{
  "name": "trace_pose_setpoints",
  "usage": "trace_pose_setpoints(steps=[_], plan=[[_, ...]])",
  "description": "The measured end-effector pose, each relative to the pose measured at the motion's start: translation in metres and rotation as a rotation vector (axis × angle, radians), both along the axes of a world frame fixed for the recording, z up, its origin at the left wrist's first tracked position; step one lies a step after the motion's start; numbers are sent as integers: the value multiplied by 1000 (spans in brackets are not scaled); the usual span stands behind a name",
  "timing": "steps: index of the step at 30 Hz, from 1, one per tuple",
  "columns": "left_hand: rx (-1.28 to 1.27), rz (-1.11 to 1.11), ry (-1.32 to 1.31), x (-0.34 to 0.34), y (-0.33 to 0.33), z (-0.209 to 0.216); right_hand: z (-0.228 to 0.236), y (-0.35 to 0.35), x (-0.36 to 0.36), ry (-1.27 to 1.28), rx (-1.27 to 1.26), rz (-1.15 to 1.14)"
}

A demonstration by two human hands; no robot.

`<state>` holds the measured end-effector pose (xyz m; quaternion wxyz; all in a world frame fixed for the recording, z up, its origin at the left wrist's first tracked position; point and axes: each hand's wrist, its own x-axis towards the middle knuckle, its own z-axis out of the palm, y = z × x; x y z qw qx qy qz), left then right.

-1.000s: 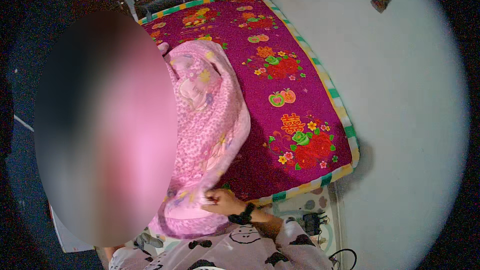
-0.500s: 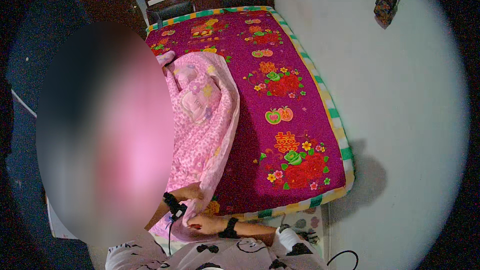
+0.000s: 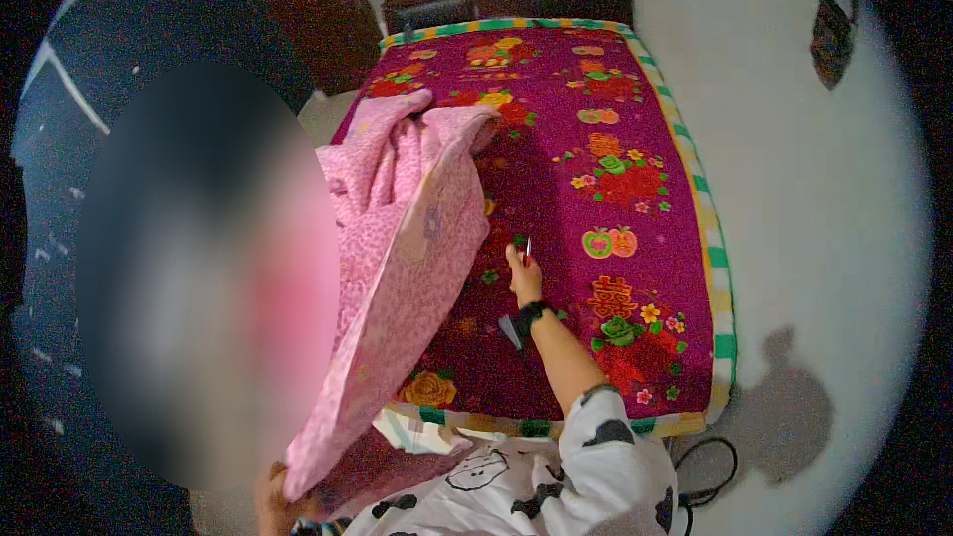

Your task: The person uses a small sewing tool to repair or adjust the edge of a pink floral blanket.

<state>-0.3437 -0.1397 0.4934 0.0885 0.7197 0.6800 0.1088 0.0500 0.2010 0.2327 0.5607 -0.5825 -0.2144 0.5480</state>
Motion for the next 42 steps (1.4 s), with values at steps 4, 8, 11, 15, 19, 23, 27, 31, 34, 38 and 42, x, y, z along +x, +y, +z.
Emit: trace_pose_setpoints(steps=[4,8,11,15,19,23,27,31,34,38,42], plan=[[499,467,36,-12,-109,38,1,63,-19,-63,-69,-14],[798,692,351,-22,-200,59,7,89,-55,108,-100,4],[741,776,326,-12,-180,52,-42,100,-74,181,-221,-22],[650,777,305,-10,-154,46,-57,59,-147,421,-302,159],[590,741,236,-10,-114,34,-104,85,-169,624,-361,112],[533,745,207,-11,-91,35,-111,116,-194,459,-422,48],[488,757,195,-13,-79,36,-115,137,-208,246,-397,37],[473,734,170,-12,-65,36,-131,149,-225,-83,-327,-203],[468,691,141,-14,-50,30,-132,159,-232,57,-398,-27],[467,623,106,-14,-30,23,-101,174,-213,150,-273,31],[474,566,91,-17,-22,27,20,176,-156,542,68,59]])
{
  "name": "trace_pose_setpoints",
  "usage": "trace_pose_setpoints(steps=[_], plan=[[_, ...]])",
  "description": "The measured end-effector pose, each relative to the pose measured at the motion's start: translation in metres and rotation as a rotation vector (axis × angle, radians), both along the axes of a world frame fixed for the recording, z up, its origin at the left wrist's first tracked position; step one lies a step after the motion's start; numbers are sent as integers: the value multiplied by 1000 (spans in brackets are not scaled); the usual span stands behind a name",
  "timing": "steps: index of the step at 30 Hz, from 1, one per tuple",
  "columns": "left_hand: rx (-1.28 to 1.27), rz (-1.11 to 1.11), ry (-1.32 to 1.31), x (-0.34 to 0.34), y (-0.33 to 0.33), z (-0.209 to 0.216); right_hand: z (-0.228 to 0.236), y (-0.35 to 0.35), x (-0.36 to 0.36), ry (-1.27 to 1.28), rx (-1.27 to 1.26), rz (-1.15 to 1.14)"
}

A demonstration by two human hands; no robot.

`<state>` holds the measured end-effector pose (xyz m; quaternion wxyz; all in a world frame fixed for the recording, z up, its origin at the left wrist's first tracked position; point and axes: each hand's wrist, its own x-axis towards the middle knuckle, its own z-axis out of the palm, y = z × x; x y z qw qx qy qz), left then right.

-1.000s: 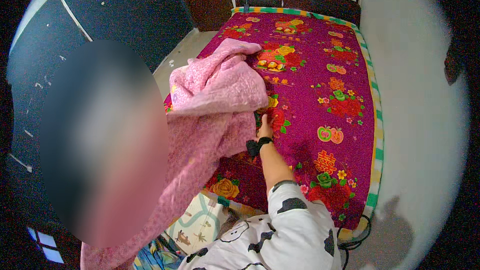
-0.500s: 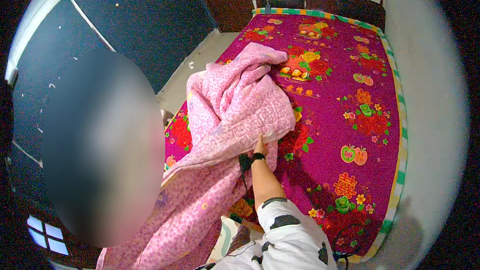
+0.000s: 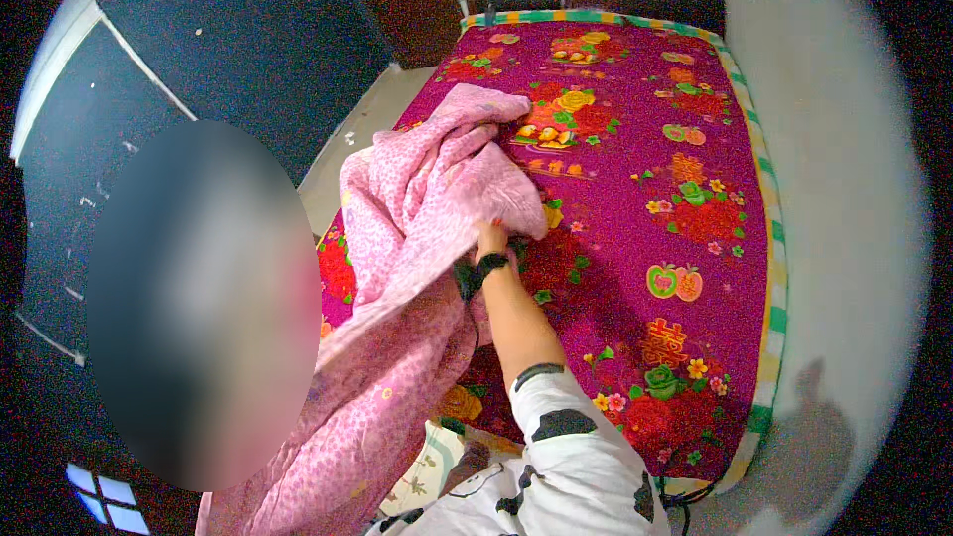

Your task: The person uses a small sewing tool to repair or adjust the edge of a pink floral blanket.

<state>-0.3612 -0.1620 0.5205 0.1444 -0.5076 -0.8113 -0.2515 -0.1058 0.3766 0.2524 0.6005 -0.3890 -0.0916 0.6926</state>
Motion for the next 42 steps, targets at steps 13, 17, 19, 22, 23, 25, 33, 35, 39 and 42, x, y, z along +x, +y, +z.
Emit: trace_pose_setpoints(steps=[13,17,19,22,23,25,33,35,39,42], plan=[[389,-668,-388,-39,183,-91,264,-202,638,-1540,752,-771],[444,-844,-1110,30,256,-115,313,-419,714,-1557,578,-767],[310,-850,-993,51,278,-138,303,-464,672,-1649,507,-814],[-27,-923,-1319,93,280,-180,242,-473,592,-1430,291,-808],[-166,-877,-1457,100,276,-202,204,-460,591,-897,221,-724],[-404,-854,-1400,125,245,-205,180,-420,437,-889,15,-631],[-762,-1028,-1628,28,296,-247,-51,-405,343,-1565,-155,-122],[-329,-470,-1565,-54,324,-287,-62,-394,294,-1307,-147,-150],[-225,-149,-1538,-169,380,-383,-98,-383,274,-1707,-400,101],[-328,-26,-1376,-229,418,-465,-122,-379,258,-1326,-187,-182]])
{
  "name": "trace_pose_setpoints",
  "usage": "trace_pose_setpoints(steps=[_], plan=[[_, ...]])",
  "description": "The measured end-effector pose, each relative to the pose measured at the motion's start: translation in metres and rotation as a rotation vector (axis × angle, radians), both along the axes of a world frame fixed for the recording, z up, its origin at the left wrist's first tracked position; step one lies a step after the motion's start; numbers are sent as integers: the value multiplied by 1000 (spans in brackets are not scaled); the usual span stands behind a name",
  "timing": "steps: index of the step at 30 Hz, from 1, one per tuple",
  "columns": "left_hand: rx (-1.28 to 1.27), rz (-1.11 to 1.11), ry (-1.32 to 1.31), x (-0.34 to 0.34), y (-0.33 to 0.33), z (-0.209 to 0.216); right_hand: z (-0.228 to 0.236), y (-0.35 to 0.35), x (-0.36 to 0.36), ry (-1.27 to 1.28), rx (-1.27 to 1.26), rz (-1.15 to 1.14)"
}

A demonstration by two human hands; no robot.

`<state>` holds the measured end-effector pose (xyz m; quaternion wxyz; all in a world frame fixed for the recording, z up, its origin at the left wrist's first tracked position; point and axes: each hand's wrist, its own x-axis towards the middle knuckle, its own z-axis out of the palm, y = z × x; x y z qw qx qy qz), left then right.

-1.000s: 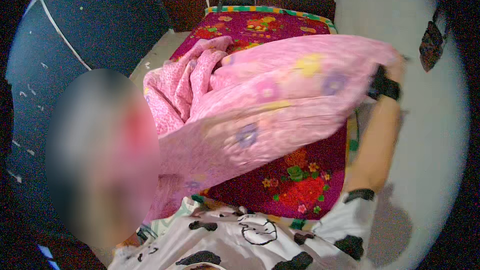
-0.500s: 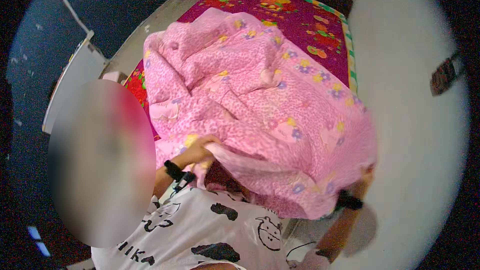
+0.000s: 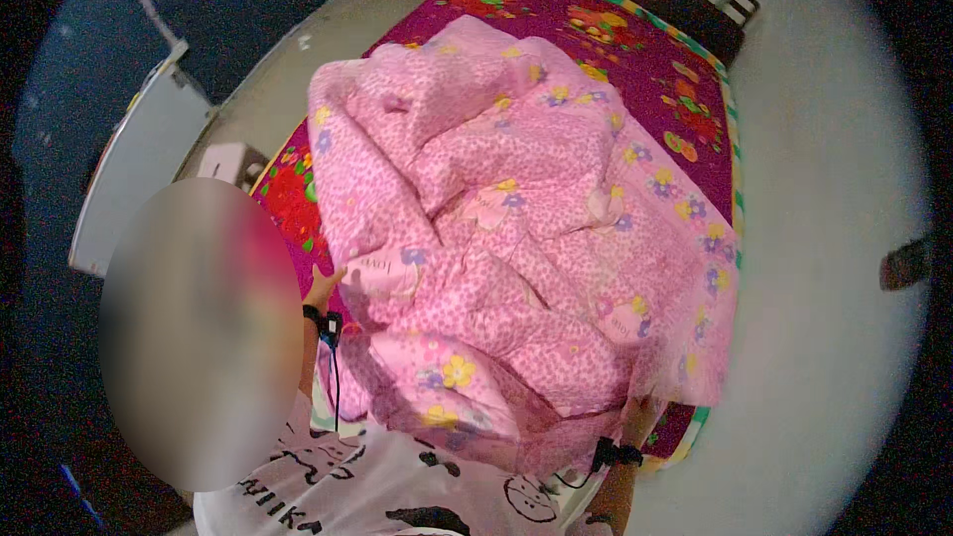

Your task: The person uses a small sewing tool to repair or adjust the edge of a pink floral blanket.

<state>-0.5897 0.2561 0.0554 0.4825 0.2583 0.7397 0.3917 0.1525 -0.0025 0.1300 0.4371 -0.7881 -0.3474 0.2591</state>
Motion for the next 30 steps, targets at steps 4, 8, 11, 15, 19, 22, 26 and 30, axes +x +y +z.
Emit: trace_pose_setpoints(steps=[4,8,11,15,19,22,26,30], plan=[[-147,149,-104,19,8,-59,73,11,-80,175,87,-220],[201,401,-648,34,85,-49,139,21,-85,281,267,-499],[140,64,-684,114,182,139,225,24,-96,267,335,-708],[733,-189,-624,133,276,330,269,8,-50,301,551,-722],[1231,-189,112,69,391,456,298,32,-65,427,752,-767],[1254,-194,437,51,414,504,291,50,-95,528,756,-774],[1075,-179,1159,-62,491,408,249,78,-120,701,596,-581],[540,-467,623,-70,327,142,226,79,-128,826,347,-640]])
